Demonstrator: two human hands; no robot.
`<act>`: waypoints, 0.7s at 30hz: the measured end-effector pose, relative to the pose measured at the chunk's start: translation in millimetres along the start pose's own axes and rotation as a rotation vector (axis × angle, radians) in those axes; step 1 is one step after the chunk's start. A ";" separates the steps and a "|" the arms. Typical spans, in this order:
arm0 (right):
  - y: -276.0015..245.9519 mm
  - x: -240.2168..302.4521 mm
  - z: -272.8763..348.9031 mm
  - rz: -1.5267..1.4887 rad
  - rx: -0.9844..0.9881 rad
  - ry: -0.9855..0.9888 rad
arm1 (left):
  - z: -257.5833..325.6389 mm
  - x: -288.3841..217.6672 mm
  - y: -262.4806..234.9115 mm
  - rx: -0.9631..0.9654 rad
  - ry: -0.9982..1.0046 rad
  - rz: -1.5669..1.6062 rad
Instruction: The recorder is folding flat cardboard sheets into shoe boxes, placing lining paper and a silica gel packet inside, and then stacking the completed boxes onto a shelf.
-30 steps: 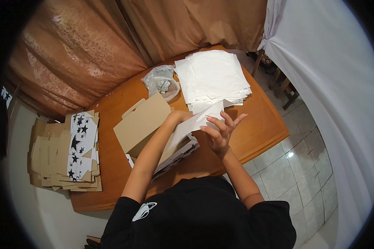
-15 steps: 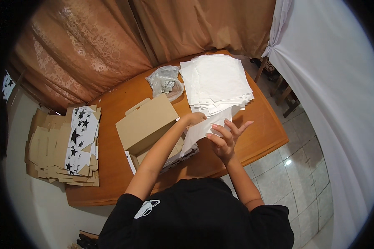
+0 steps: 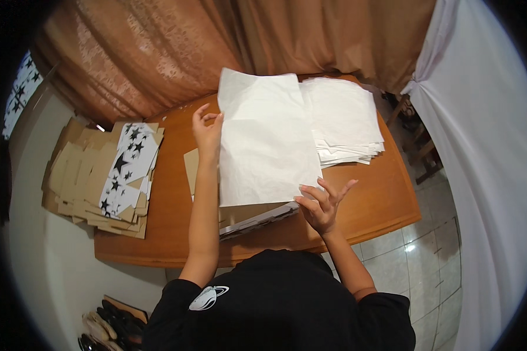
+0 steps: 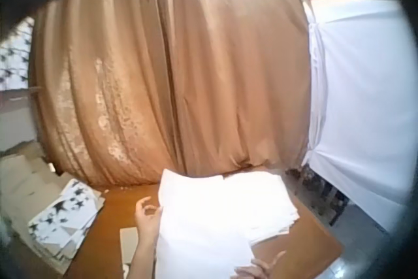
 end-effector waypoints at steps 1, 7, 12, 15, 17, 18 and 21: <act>6.3 2.3 1.1 -0.020 0.005 -0.006 | 3.2 -3.6 -18.7 -0.063 -0.003 -0.015; 45.8 19.9 10.5 -0.135 0.179 -0.097 | 23.9 39.1 -110.8 -0.196 0.025 -0.303; 57.3 23.4 29.7 -0.196 0.424 -0.125 | 39.0 82.9 -138.0 -0.080 -0.019 -0.536; 57.5 21.5 39.8 -0.211 0.522 -0.150 | 41.5 98.2 -144.1 -0.058 0.022 -0.519; 58.0 20.3 44.8 -0.205 0.553 -0.163 | 43.5 102.2 -143.6 -0.050 0.044 -0.444; 57.8 18.6 47.4 -0.226 0.581 -0.166 | 43.7 99.5 -141.2 -0.049 0.044 -0.441; 58.6 20.4 50.3 -0.277 0.617 -0.174 | 47.3 90.1 -132.1 0.003 -0.028 -0.399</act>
Point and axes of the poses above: each hand's wrist, its own z-axis away from the middle knuckle, its own y-axis out of the palm, x = y × z, the point moved 4 cm from there along -z, towards the middle knuckle, and after that the axes turned 3 degrees about z, right-handed, at the moved point
